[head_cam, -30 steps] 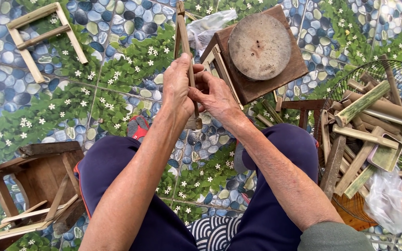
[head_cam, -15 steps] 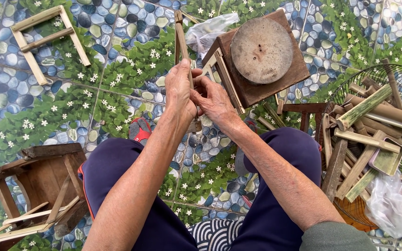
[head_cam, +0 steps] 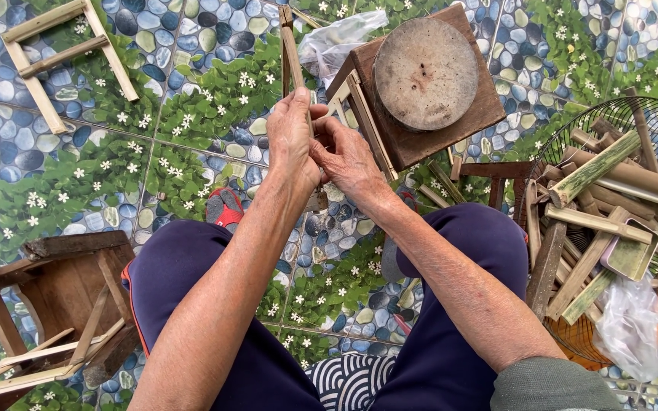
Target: The person assembles a small bamboo chair by fitting together various bamboo pieces and frames by hand while sitting on a tiled floor.
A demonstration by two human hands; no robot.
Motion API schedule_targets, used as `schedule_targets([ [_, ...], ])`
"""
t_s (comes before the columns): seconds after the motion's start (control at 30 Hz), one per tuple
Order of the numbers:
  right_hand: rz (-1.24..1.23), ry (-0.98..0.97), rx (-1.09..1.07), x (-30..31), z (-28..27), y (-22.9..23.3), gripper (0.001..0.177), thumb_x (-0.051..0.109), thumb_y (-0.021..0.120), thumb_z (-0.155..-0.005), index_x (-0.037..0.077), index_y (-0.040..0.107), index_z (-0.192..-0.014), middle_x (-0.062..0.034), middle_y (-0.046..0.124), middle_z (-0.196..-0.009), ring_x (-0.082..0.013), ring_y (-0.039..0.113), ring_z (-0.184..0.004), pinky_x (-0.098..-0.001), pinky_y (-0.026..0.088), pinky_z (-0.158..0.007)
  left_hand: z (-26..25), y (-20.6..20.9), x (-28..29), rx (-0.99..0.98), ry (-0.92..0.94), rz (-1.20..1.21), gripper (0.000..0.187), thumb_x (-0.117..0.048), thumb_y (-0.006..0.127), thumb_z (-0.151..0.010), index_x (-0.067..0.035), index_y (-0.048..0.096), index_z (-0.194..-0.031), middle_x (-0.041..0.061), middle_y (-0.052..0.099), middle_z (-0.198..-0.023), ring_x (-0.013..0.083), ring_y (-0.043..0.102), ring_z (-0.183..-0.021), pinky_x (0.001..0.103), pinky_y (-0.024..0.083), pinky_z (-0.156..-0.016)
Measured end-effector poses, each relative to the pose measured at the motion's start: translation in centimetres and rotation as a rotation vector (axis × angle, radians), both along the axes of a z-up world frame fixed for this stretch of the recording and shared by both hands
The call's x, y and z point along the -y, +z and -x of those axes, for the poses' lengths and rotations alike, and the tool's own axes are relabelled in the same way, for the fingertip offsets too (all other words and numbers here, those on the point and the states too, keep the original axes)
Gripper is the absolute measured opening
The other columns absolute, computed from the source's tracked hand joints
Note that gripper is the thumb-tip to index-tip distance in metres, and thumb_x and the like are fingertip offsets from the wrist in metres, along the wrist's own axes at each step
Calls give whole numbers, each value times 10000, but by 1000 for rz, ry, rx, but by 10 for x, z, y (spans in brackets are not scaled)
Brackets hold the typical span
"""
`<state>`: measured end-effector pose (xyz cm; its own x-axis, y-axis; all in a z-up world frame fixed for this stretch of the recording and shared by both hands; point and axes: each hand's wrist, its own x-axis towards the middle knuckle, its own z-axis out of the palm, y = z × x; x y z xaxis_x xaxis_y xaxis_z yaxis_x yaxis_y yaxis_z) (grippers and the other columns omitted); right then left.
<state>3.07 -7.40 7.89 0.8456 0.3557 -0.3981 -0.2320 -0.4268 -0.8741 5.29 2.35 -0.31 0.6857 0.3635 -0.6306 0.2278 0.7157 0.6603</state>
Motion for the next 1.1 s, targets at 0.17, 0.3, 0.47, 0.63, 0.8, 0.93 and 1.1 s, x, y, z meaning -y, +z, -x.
schedule_targets([
  [0.17,34,-2,-6,-3,1,5,403,434,691,-957,114,706,-1201,-70,770,-903,-176,752,-699,-301,654,-653,0,2,1,-1,3,-9,445,-327,663,-979,-50,550,-1308,160,714,-866,208,706,-547,387,609,-437],
  [0.3,36,0,1,-4,0,2,389,450,683,-963,137,705,-1192,-42,767,-884,-155,743,-651,-285,646,-650,-1,0,-1,-10,11,3,461,-324,660,-984,-54,528,-1333,166,707,-878,223,703,-540,402,609,-438],
  [0.47,50,16,60,2,-14,-33,368,477,704,-956,179,710,-1171,-11,761,-851,-143,746,-595,-292,639,-637,-3,-2,-1,4,26,4,434,-312,651,-989,-48,534,-1314,168,696,-859,233,690,-510,403,593,-406],
  [0.63,50,24,47,2,-15,-31,373,470,696,-962,168,706,-1181,-25,747,-868,-154,747,-622,-289,633,-661,-6,-6,0,7,38,29,434,-301,645,-994,-49,524,-1325,172,679,-850,240,670,-470,418,580,-376],
  [0.8,71,9,42,3,-13,-28,359,476,697,-958,186,712,-1170,-19,768,-898,-172,774,-679,-297,648,-671,-5,-3,0,3,32,4,432,-314,649,-983,-50,534,-1304,164,693,-853,222,684,-492,392,588,-386],
  [0.93,83,3,58,5,-17,-42,350,493,713,-947,221,715,-1166,-1,776,-905,-173,783,-704,-295,654,-665,-4,-5,0,11,36,1,444,-315,658,-978,-49,532,-1309,166,693,-851,224,683,-488,395,589,-381],
  [1.1,58,10,54,5,-17,-41,355,464,702,-956,176,714,-1163,-38,773,-905,-194,773,-726,-311,669,-648,-6,-7,0,-3,35,11,428,-312,654,-982,-54,538,-1304,165,693,-853,225,680,-487,399,588,-384],
])
